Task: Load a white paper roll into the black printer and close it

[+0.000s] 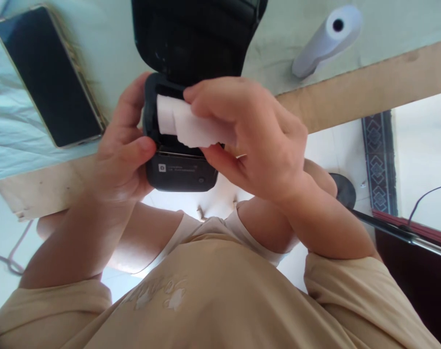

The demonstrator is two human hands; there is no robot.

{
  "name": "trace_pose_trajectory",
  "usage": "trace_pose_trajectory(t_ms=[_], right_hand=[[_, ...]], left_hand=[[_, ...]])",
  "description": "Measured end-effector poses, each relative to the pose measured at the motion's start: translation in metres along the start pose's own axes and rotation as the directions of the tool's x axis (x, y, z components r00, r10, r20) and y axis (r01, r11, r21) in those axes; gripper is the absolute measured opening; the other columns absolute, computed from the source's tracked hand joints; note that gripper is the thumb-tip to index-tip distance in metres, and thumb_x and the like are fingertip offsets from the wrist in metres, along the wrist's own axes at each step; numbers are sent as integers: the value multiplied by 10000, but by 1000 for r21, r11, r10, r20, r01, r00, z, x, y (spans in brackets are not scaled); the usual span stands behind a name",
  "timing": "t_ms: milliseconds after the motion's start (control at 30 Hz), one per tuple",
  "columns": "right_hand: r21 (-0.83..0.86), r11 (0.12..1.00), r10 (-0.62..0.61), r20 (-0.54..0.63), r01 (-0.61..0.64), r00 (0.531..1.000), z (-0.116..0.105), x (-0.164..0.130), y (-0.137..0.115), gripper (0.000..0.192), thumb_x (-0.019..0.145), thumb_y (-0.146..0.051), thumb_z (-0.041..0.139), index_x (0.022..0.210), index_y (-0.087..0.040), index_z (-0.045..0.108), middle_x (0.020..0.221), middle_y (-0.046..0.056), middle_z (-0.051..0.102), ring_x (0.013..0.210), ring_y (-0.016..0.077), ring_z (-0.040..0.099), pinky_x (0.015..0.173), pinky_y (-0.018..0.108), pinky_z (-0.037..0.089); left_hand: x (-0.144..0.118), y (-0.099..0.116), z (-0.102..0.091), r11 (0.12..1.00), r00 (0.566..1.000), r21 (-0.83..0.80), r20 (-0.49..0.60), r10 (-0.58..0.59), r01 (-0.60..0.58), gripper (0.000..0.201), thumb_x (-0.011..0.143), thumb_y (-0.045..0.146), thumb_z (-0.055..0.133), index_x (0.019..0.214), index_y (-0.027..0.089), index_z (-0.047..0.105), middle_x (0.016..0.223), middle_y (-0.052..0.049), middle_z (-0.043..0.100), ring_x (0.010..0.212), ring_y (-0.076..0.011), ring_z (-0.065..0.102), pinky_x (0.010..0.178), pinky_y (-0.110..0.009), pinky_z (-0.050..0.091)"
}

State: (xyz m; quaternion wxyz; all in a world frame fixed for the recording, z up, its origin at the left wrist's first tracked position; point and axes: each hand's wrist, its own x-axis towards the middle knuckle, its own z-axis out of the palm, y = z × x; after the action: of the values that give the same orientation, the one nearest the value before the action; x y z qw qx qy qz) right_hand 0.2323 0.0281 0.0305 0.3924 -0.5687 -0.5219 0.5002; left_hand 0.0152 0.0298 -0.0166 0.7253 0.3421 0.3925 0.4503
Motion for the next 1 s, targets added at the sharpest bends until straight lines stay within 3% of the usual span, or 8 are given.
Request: trace_pose_trajectory(t_ms=[33, 100, 200, 300, 433, 600, 833, 1000], right_hand=[[-119, 984, -133, -12, 131, 991, 3, 2, 2, 258, 756, -251, 811, 957, -393, 737, 1246, -75, 714, 1251, 213, 681, 1159, 441, 603], [-380, 835, -423, 18, 398, 906, 6, 5, 8, 232, 818, -224, 739, 978, -391, 720, 1205, -76, 739, 1176, 207, 714, 1081, 446, 637], [-520, 636, -612, 108, 570, 783, 8, 6, 14, 293, 870, -144, 660, 1029, -386, 702, 1217, -106, 757, 1130, 177, 738, 1033, 395, 644], [-505, 621, -629, 135, 599, 766, 10, 6, 15, 296, 891, -103, 638, 1027, -358, 701, 1264, -125, 750, 1197, 154, 719, 1049, 346, 630], [-506, 617, -654, 97, 603, 750, 14, 12, 16, 165, 908, -117, 618, 906, -263, 696, 1169, -59, 788, 1092, 163, 760, 953, 332, 635], [-500, 434, -826, 111, 749, 553, 10, 20, 22, 31, 861, -198, 673, 848, -225, 681, 921, 0, 751, 820, 148, 686, 744, 345, 557], [-408, 310, -847, 292, 859, 445, 15, 7, 25, 136, 849, -176, 715, 936, -263, 657, 828, -31, 650, 733, 143, 483, 659, 367, 362], [-398, 324, -809, 353, 858, 469, 15, 6, 27, 160, 978, -410, 648, 966, -250, 656, 881, -15, 661, 833, 168, 535, 743, 382, 383]], left_hand=[[0, 0, 0, 1000, 1000, 1, -3, 2, -2, 767, 829, 381, 838, 1517, 381, 499, 1254, 5, 742, 1401, -313, 642, 1005, -410, 659], [-1, 1, 1, 1000, 1000, 6, -5, -2, 2, 773, 831, 391, 838, 1523, 371, 494, 1246, -4, 749, 1403, -313, 641, 1003, -408, 663], [-2, 2, 2, 1000, 1000, -6, 14, -11, 11, 791, 852, 381, 825, 1555, 360, 461, 1245, -15, 756, 1378, -319, 660, 967, -395, 676], [-2, 3, 3, 999, 999, -30, 38, -18, 19, 873, 843, 369, 848, 1595, 346, 407, 1281, -33, 752, 1355, -343, 674, 955, -399, 679], [-2, 4, 7, 999, 999, -24, -19, -29, 29, 877, 873, 321, 800, 1624, 280, 349, 1403, -73, 686, 1394, -339, 640, 1059, -465, 624], [-2, 2, 6, 999, 1000, -31, 7, 17, -16, 799, 887, 311, 758, 1600, 282, 397, 1267, -48, 725, 1377, -329, 652, 1014, -458, 632], [2, -4, -2, 996, 992, -50, 99, 75, -71, 794, 887, 368, 795, 1576, 269, 413, 1175, -47, 750, 1103, -247, 761, 825, -324, 644], [4, -6, -5, 987, 974, 32, 165, 153, -160, 857, 848, 311, 816, 1585, 244, 382, 1241, -42, 722, 989, -177, 754, 825, -299, 611]])
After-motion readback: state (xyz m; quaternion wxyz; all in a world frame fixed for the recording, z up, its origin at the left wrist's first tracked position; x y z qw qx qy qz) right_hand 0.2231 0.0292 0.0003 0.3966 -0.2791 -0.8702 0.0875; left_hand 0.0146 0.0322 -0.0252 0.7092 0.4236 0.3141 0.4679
